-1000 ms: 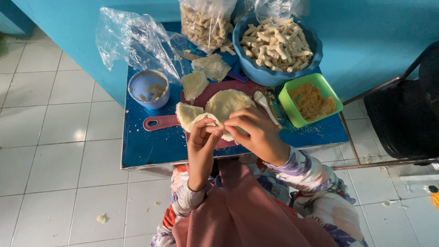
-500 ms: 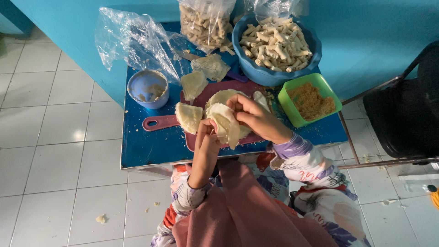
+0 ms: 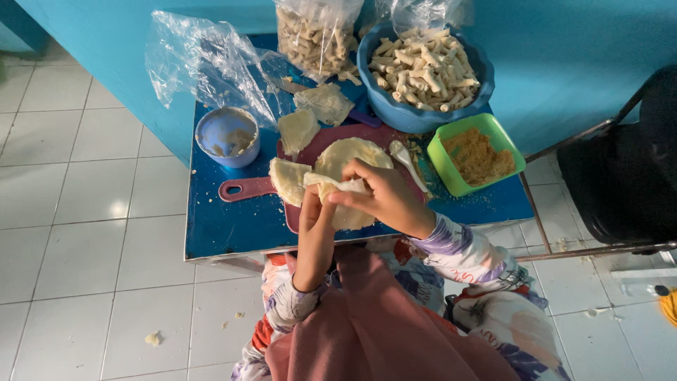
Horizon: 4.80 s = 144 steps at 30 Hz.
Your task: The person sits at a small table and flattens pieces of white dough by hand, stretching and pressing them over a pink cutting board. They then use a knife to cut the flattened dough into smaller pieces and set the cut pieces aside on the table.
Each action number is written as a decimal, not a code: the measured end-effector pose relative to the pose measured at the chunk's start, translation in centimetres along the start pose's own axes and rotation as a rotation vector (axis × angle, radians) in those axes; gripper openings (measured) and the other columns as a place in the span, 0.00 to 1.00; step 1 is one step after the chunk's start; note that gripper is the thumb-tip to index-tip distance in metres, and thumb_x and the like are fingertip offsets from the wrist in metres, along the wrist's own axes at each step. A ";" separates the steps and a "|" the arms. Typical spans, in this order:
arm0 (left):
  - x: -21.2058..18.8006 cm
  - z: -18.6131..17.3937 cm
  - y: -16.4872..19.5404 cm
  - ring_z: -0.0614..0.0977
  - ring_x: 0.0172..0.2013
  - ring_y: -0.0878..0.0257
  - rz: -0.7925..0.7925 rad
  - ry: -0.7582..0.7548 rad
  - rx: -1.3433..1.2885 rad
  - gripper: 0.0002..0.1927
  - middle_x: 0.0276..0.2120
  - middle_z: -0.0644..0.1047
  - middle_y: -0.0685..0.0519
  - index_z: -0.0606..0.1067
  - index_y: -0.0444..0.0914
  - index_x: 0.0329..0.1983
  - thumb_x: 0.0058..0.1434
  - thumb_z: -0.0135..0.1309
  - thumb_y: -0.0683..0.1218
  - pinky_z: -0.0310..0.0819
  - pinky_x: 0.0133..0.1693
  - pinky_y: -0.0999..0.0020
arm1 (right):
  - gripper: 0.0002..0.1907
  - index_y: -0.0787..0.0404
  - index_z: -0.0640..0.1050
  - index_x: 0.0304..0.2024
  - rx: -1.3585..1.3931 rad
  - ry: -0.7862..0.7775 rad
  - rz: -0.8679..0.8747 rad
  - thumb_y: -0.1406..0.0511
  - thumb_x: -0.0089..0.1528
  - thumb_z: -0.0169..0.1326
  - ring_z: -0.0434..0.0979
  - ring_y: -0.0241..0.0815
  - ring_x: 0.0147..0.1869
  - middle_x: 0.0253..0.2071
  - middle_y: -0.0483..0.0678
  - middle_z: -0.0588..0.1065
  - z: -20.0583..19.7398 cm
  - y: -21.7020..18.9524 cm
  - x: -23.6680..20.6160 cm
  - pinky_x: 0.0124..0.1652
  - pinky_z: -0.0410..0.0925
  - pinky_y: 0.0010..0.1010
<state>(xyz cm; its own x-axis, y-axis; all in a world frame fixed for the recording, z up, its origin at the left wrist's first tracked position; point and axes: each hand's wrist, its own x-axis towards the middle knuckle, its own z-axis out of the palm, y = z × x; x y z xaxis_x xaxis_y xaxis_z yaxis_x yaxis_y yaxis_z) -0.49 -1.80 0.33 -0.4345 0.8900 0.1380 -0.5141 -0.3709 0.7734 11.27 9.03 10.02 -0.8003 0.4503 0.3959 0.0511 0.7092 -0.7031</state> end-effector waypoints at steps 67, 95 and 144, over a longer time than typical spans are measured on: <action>0.2 -4.1 8.1 0.65 0.21 0.63 0.273 0.269 1.120 0.08 0.23 0.70 0.45 0.73 0.33 0.46 0.73 0.52 0.44 0.65 0.25 0.70 | 0.09 0.55 0.72 0.41 -0.877 0.176 -0.278 0.59 0.66 0.57 0.79 0.37 0.32 0.37 0.42 0.72 6.0 7.1 1.0 0.25 0.68 0.32; 7.8 0.3 7.4 0.76 0.28 0.50 0.169 -0.170 1.202 0.14 0.26 0.74 0.43 0.74 0.39 0.56 0.69 0.56 0.46 0.69 0.29 0.59 | 0.19 0.67 0.74 0.57 0.562 -0.133 0.402 0.67 0.65 0.59 0.75 0.32 0.51 0.49 0.44 0.76 -5.0 10.5 0.0 0.49 0.69 0.27; 7.1 -7.9 6.5 0.62 0.66 0.42 0.298 -0.407 1.520 0.29 0.64 0.68 0.47 0.72 0.39 0.60 0.54 0.63 0.45 0.62 0.64 0.52 | 0.13 0.61 0.76 0.53 -0.393 0.155 0.111 0.70 0.65 0.54 0.77 0.56 0.55 0.50 0.52 0.76 -3.8 3.0 -4.7 0.52 0.69 0.41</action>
<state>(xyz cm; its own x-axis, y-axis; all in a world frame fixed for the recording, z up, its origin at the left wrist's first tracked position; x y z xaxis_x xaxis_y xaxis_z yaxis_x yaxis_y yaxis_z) -12.70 0.02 1.43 -0.0351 0.9378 0.3453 0.8362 -0.1617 0.5241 17.49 11.07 8.34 -0.6795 0.5904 0.4356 0.3792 0.7909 -0.4804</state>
